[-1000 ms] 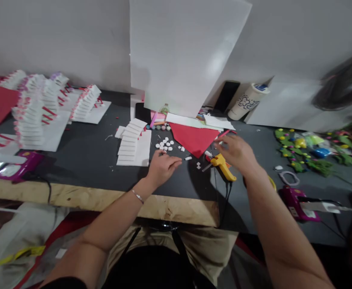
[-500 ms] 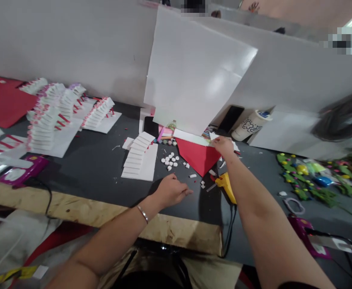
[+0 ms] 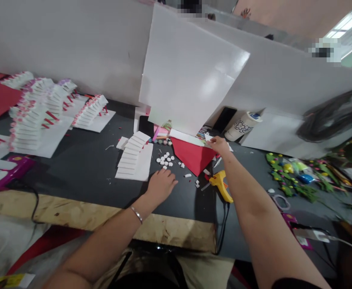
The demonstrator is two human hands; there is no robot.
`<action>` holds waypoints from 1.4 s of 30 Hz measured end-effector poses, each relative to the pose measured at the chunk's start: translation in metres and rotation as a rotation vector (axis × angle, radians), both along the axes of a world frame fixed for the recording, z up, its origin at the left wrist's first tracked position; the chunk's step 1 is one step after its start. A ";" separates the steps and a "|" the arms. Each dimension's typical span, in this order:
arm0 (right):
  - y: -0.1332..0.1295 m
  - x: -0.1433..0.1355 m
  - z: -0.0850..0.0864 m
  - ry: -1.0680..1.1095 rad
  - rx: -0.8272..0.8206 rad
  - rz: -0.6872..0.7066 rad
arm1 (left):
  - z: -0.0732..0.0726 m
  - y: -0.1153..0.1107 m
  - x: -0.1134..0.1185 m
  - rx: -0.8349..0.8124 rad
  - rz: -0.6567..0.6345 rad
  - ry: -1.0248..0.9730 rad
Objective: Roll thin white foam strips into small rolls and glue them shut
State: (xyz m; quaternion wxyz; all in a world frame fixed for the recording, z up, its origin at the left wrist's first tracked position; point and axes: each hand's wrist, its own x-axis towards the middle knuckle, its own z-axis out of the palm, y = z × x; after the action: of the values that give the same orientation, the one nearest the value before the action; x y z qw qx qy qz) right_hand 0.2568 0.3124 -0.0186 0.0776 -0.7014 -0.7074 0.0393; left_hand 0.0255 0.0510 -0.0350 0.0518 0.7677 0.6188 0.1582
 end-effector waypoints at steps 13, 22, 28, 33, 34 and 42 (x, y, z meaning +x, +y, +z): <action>-0.008 0.003 0.011 -0.030 0.019 0.015 | 0.008 0.004 -0.011 0.189 0.026 -0.073; -0.011 0.002 0.012 -0.014 -0.041 0.040 | 0.000 0.000 0.001 0.203 -0.246 -0.160; -0.011 0.004 0.012 -0.049 -0.032 0.085 | -0.003 0.001 0.001 0.221 -0.259 -0.184; -0.014 0.001 0.011 -0.068 -0.006 0.174 | -0.002 0.000 0.002 0.206 -0.288 -0.157; -0.014 0.000 0.012 -0.074 -0.002 0.182 | -0.001 -0.001 0.002 0.206 -0.299 -0.150; -0.015 -0.004 0.017 -0.109 -0.015 0.151 | -0.003 -0.001 0.004 0.186 -0.307 -0.150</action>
State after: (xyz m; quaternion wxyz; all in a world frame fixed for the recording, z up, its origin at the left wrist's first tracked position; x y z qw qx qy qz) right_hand 0.2533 0.2977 -0.0019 0.0306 -0.6479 -0.7610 0.0122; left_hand 0.0294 0.0501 -0.0377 0.0503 0.8406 0.4716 0.2617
